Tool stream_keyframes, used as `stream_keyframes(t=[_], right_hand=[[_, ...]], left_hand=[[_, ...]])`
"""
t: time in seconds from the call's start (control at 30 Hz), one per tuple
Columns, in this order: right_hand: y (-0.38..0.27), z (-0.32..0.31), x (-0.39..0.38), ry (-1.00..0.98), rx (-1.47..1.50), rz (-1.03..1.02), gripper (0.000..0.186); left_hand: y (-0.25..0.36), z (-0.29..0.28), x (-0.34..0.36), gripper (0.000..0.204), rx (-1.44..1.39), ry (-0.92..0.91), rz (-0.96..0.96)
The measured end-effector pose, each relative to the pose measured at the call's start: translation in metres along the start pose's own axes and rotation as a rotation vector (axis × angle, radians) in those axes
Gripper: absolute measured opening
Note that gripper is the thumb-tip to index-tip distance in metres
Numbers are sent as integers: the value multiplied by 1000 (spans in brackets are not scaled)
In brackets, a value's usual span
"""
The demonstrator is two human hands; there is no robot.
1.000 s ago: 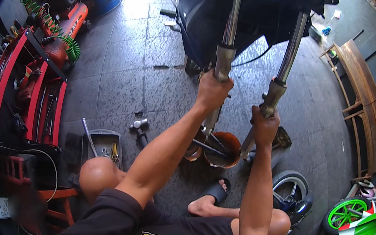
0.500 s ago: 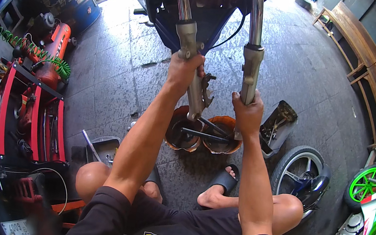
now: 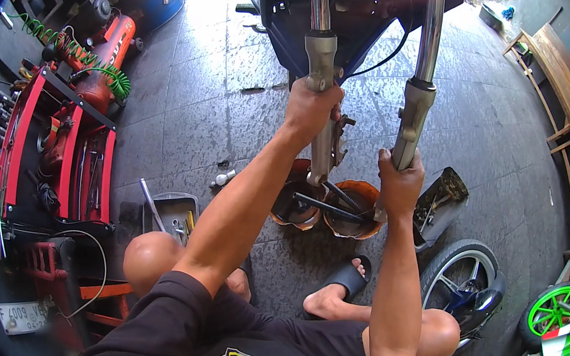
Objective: Repairing and cleaning front motorcycle forks.
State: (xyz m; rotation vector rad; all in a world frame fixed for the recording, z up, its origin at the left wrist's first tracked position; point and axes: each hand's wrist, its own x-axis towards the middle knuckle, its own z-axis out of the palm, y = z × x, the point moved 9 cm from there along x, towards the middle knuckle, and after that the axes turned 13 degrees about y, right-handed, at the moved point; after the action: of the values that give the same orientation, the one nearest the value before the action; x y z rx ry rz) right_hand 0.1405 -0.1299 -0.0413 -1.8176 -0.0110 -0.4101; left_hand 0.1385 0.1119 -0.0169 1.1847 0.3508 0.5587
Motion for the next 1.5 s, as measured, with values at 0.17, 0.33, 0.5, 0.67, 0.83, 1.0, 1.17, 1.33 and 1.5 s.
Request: stream_keyframes(t=[0.17,0.33,0.5,0.67,0.83,1.0,1.17,1.33,1.5], right_hand=[[7,-3,-1,37,-19,-46,24],[9,-2,-2,19,40,-78,22],[11,-4,2,20,-61,-15,19],[23,-11,-1,27,-60,45,34],[8,-54,-5,23,-64,-232,43],[10,-130,-13,520,154,12,30],[-20,-108,-48,368,236,-21,25],[-21,-53,-92,57,-35,-22,22],[-16,8,-137,-248,-159,-68,16]], left_hand=[[-6,-2,2,4,0,-3,29],[-12,-9,-3,10,21,66,151],[-19,-9,3,17,134,101,56],[22,-9,-4,42,440,-17,287],[37,-81,11,83,938,-517,271],[43,-315,7,33,1422,-124,347],[-68,-511,-153,29,1568,143,-234],[-146,-551,-300,25,1491,410,-577],[-149,-527,-320,20,1426,607,-409]])
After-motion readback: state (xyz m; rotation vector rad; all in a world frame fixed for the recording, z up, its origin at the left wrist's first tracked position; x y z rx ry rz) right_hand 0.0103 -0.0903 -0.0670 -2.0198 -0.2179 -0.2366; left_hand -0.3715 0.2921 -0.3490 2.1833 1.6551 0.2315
